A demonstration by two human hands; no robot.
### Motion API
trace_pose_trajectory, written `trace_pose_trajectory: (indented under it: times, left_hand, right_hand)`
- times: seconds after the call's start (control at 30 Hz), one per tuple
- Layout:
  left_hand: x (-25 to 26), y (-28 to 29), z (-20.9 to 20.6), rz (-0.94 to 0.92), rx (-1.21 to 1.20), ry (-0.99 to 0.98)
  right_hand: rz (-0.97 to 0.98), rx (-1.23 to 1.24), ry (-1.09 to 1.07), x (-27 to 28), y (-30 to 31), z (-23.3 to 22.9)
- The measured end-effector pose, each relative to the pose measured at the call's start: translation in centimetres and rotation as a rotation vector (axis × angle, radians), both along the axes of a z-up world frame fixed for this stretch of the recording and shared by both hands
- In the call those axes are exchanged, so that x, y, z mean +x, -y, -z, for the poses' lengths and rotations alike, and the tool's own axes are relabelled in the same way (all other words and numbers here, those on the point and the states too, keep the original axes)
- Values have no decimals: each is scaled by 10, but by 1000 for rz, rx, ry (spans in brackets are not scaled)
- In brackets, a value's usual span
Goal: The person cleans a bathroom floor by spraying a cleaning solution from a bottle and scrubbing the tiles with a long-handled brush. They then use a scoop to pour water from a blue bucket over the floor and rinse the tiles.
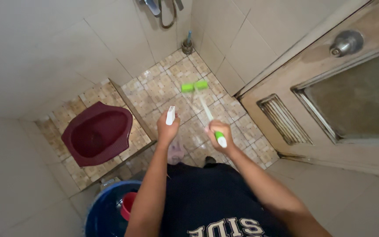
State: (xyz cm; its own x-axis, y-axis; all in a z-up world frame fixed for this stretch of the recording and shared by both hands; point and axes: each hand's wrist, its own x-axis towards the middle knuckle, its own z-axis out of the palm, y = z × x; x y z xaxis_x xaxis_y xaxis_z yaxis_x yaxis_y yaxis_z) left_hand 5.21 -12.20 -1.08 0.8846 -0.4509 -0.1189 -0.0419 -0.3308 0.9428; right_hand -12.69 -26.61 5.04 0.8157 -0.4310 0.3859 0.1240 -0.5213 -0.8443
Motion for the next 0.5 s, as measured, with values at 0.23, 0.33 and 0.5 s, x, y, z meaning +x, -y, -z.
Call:
trace_pose_trajectory:
  times: [0.23,0.33,0.5]
  left_hand:
    - [20,25,-6,109,-46,2]
    - [28,32,-7,174,-61,6]
    - [41,41,-10,276,-1,29]
  right_hand:
    - [-8,91,224,-15,-53,-45]
    - [-22,86,286,-5,-59,-23]
    - [-6,-73,148,34,-42,28]
